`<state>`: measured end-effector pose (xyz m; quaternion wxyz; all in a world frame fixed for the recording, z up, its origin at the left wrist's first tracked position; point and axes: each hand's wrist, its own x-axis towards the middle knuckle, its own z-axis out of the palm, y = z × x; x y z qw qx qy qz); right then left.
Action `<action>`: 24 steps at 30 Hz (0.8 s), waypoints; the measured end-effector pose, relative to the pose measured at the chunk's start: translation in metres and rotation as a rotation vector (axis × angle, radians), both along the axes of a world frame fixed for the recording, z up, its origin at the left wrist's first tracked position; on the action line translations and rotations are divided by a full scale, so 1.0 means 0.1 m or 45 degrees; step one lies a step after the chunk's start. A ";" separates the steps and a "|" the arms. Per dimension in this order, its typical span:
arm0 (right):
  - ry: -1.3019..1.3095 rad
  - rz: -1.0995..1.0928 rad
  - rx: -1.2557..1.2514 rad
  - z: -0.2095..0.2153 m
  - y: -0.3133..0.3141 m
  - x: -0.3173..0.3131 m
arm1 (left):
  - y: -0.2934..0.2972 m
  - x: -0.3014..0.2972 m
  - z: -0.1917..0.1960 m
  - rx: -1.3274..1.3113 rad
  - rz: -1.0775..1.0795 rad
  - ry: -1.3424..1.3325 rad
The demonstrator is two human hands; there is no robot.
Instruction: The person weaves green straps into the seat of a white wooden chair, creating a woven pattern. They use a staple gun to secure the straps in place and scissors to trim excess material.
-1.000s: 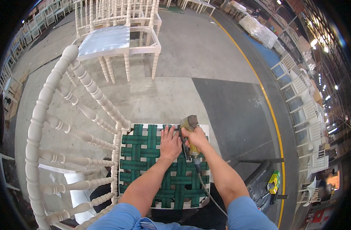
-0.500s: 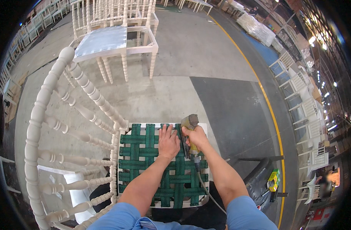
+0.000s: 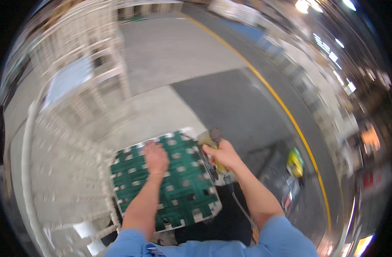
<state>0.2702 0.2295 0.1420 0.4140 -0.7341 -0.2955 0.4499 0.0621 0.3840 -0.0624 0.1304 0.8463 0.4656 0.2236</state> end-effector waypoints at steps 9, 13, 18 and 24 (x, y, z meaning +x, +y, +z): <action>0.045 -0.758 -0.050 -0.03 -2.63 1.01 | -0.43 -0.22 0.45 -0.453 0.070 -0.546; 0.356 -1.098 -0.147 -0.47 -3.37 1.63 | -1.41 -0.79 0.62 -1.154 0.125 -0.782; 0.365 -1.117 -0.022 -0.83 -3.61 2.22 | -2.75 -1.41 0.67 -2.180 0.314 -0.960; -0.981 -0.813 -0.536 -0.63 -3.72 1.99 | -2.95 -1.47 0.62 -2.366 0.864 -1.179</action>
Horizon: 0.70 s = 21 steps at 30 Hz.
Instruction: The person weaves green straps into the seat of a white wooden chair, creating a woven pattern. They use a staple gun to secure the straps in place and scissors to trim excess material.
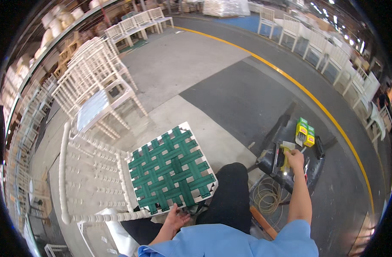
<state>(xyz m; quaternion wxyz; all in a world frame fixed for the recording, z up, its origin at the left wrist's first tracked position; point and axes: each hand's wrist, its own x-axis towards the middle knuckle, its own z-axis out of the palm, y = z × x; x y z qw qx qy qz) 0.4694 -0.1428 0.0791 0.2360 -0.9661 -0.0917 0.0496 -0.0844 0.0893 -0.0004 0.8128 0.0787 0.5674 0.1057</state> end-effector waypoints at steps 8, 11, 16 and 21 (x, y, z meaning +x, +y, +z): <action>0.160 0.076 0.491 -0.13 -0.04 -0.74 | 0.08 0.22 -0.04 0.101 0.205 -0.007; 0.242 0.091 0.497 -0.11 0.07 -0.86 | 0.08 0.27 -0.03 0.221 0.269 -0.030; 0.272 0.224 0.667 -0.06 0.35 -0.92 | 0.03 0.33 -0.14 0.294 0.399 -0.003; 0.292 0.522 0.791 -0.01 0.53 -1.29 | -0.05 0.37 -0.30 0.428 0.409 0.035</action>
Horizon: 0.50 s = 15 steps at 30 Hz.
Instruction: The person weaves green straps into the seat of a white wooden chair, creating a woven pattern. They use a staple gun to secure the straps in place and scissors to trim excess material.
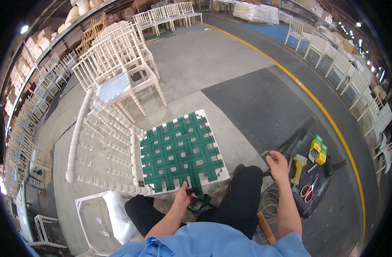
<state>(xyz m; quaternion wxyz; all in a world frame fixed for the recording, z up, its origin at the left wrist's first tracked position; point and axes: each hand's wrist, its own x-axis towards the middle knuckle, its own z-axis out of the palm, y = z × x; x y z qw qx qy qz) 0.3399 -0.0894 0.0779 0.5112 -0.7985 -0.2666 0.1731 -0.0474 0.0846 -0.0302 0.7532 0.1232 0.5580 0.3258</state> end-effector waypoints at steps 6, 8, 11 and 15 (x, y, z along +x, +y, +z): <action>0.309 0.176 0.101 0.04 0.01 -0.68 | -0.04 0.03 -0.11 0.111 -0.066 0.142; 0.293 0.233 0.105 -0.05 0.02 -0.96 | -0.08 0.04 -0.13 -0.008 -0.131 0.232; 0.340 0.429 0.087 -0.18 0.08 -1.31 | -0.25 0.07 -0.15 0.173 -0.139 0.183; 0.452 0.635 -0.067 -0.41 0.25 -1.65 | -0.43 0.08 -0.17 0.282 -0.507 0.200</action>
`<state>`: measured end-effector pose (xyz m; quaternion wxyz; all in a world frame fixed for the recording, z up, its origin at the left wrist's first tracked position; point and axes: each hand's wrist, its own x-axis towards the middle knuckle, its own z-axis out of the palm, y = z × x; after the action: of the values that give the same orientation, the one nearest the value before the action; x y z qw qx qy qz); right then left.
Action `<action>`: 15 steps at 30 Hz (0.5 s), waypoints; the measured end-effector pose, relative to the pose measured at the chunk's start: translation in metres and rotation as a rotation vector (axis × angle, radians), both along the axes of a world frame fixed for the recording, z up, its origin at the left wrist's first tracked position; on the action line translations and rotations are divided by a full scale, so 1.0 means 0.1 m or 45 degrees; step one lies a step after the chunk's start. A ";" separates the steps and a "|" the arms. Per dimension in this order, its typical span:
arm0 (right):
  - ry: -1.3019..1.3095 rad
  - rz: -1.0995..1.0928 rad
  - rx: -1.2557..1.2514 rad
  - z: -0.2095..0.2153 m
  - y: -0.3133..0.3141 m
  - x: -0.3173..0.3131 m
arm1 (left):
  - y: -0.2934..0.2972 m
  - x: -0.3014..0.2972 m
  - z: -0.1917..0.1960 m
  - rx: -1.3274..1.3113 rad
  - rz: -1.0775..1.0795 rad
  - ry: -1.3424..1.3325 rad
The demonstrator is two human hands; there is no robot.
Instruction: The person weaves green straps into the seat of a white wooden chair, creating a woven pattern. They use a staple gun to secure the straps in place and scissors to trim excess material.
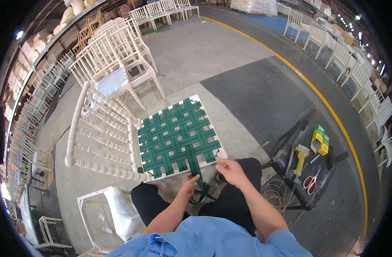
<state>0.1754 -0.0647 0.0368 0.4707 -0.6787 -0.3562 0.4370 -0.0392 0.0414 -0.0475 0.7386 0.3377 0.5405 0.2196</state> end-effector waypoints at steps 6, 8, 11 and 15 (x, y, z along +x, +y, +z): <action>0.085 0.323 -0.526 -0.45 0.53 -0.19 | -0.23 -0.12 0.03 0.155 -0.363 0.389; 0.220 0.299 -0.756 -0.60 0.66 -0.31 | -0.48 -0.23 0.04 0.092 -0.674 0.505; 0.625 0.305 -0.765 -0.79 0.80 -0.46 | -0.76 -0.33 0.03 -0.090 -0.861 0.427; 0.698 0.078 -0.620 -1.05 0.88 -0.71 | -0.67 -0.35 -0.04 -0.115 -0.927 0.431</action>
<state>0.1044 0.0231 -0.0680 0.3601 -0.6177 -0.1225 0.6883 -0.0739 -0.0256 -0.0510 0.6827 0.5056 0.5088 -0.1390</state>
